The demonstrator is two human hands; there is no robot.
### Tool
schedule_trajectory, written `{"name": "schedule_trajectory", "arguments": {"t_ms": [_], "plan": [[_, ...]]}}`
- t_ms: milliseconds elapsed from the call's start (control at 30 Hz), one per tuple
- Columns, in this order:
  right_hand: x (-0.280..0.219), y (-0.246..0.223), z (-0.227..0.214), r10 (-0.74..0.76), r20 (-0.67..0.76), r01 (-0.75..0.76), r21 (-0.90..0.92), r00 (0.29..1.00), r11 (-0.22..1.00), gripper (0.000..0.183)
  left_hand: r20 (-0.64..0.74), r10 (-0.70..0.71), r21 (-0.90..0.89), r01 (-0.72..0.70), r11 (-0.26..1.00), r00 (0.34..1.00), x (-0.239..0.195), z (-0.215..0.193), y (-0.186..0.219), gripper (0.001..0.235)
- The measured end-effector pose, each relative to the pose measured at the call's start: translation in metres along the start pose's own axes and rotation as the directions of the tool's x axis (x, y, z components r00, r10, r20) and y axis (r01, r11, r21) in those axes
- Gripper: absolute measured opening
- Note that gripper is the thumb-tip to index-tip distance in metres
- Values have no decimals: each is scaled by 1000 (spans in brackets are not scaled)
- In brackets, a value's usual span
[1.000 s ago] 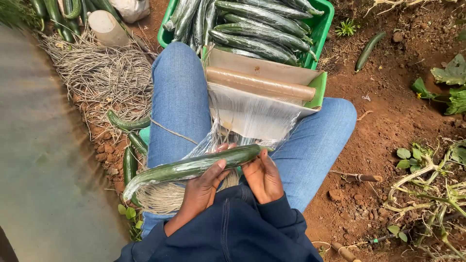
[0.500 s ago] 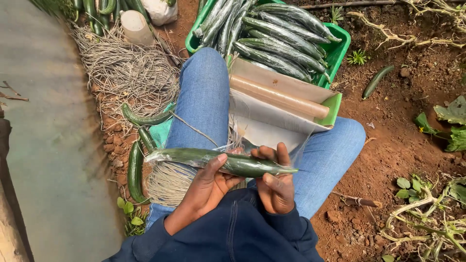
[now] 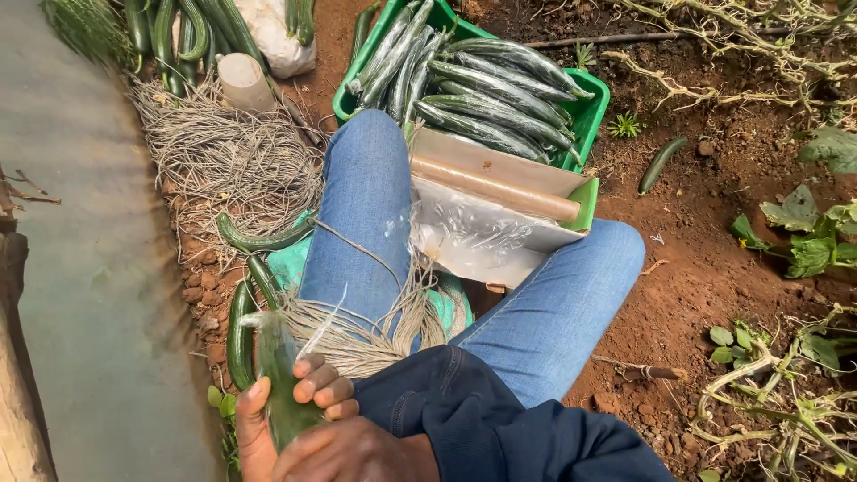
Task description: Wrapping harvested cucumbers in plastic film and organizing them into a crate.
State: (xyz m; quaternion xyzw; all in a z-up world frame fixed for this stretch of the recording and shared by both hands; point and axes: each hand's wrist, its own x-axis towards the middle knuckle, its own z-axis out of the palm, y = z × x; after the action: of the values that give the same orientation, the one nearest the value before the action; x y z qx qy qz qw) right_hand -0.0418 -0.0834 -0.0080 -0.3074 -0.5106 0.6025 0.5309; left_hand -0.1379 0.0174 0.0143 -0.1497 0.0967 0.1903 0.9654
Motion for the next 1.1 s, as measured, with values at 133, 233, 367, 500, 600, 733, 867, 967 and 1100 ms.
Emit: {"name": "schedule_trajectory", "arguments": {"t_ms": [133, 233, 367, 500, 600, 733, 867, 967, 1100], "plan": [[-36, 42, 17, -44, -18, 46, 123, 999, 991, 40, 71, 245, -292, -215, 932, 967, -8, 28, 12, 16], [14, -104, -27, -504, -65, 499, -78, 862, 863, 57, 80, 486, -240, -457, 857, 870, -3, 53, 33, 20], [33, -113, -26, -194, -914, 635, 85, 357, 768, 43, 427, 515, 243, -643, 726, 743, 18, 92, 35, 29], [20, -78, -81, 341, -837, 643, 547, 428, 536, 29, 870, 12, 457, -818, 349, 492, 47, 162, 39, 37], [2, -59, -94, 255, -938, 524, 344, 236, 779, 22, 777, 97, 563, -756, 334, 622, 62, 178, 29, 49], [2, -99, -84, -674, -617, -259, -785, 405, 563, 65, 383, 604, 707, -642, 294, 699, 98, 162, 25, 59], [33, -96, -118, -570, -388, -494, -869, 724, -35, 64, 246, 503, 545, -548, 635, 828, 132, 153, 45, 37], [49, -120, -163, -373, -393, -374, -919, 841, 126, 70, 254, 385, 410, -459, 788, 887, 150, 153, 72, 17], [87, -133, -233, -234, -465, -334, -834, 854, 439, 46, 398, 468, 368, -605, 706, 789, 177, 155, 126, 45]]}}
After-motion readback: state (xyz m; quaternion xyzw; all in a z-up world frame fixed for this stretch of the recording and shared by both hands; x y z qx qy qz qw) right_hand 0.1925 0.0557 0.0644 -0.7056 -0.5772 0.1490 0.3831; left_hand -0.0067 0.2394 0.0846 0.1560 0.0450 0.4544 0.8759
